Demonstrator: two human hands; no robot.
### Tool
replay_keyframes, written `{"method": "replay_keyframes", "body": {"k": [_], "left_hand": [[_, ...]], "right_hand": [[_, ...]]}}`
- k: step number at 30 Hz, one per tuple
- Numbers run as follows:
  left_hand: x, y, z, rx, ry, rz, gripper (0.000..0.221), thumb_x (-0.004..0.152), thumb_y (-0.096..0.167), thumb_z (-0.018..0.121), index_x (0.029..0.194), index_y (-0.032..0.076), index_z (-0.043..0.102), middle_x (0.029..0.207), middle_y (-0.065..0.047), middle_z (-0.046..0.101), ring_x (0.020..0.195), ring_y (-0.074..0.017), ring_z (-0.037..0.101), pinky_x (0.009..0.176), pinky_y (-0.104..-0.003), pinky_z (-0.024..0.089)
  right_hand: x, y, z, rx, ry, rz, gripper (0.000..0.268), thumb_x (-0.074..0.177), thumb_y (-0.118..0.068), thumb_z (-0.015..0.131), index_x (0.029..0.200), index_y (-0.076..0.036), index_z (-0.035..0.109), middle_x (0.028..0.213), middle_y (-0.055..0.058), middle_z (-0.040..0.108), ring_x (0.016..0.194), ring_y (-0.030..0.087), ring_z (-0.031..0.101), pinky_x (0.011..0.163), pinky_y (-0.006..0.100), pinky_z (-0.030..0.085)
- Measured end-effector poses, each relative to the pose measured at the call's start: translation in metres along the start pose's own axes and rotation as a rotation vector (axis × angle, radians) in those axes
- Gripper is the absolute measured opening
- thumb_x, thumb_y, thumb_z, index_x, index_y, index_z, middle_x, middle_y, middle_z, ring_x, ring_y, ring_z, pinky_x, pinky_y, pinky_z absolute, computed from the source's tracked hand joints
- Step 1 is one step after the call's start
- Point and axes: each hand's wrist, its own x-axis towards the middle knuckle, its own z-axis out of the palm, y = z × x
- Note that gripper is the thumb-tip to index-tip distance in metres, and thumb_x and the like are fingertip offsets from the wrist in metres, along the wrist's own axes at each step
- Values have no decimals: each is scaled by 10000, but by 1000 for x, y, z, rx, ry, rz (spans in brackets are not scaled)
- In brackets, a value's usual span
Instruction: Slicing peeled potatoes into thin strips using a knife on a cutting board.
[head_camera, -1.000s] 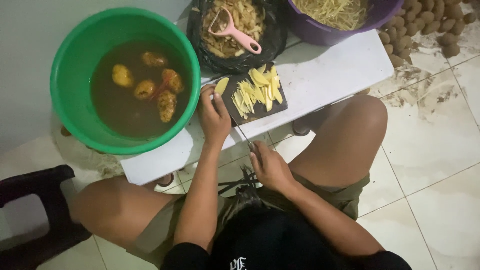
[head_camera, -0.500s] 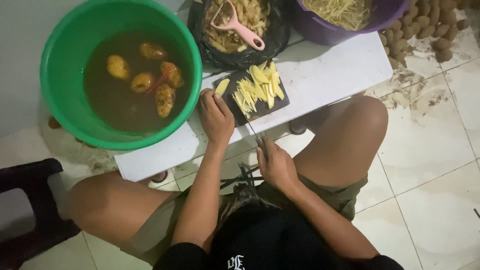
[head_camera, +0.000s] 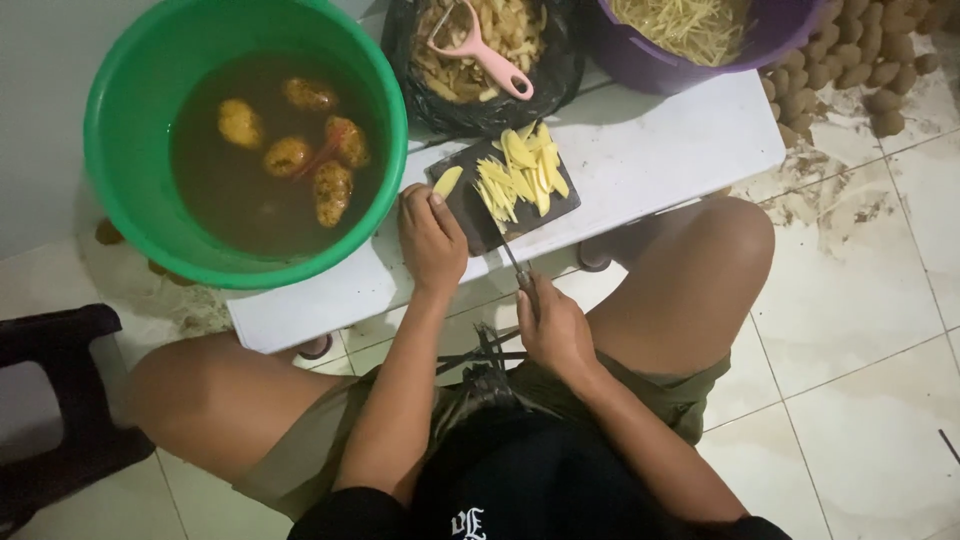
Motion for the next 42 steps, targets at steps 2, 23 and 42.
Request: {"method": "replay_keyframes", "body": {"k": [2, 23, 42], "left_hand": [[-3, -4, 1, 9, -19, 3, 228, 1145, 195, 305, 1078, 64, 480, 980, -67, 496, 838, -252, 561, 802, -401, 470], [11, 2, -8, -94, -140, -59, 206, 1146, 224, 377, 1129, 74, 517, 1103, -64, 504, 988, -236, 585, 898, -409, 480], [13, 47, -26, 55, -346, -400, 317, 897, 229, 664, 1202, 153, 704, 818, 0, 775, 877, -302, 755, 826, -522, 515]], "right_hand": [[0, 3, 2, 15, 4, 0, 396, 1023, -222, 558, 1280, 72, 624, 885, 285, 737, 781, 437, 760, 574, 528, 607], [10, 20, 3, 243, -32, 138, 412, 1017, -240, 544, 1223, 102, 644, 699, 231, 689, 541, 279, 660, 430, 398, 462], [9, -4, -20, 413, -64, 188, 361, 1014, -214, 549, 1127, 110, 662, 643, 189, 649, 544, 238, 589, 468, 365, 438]]}}
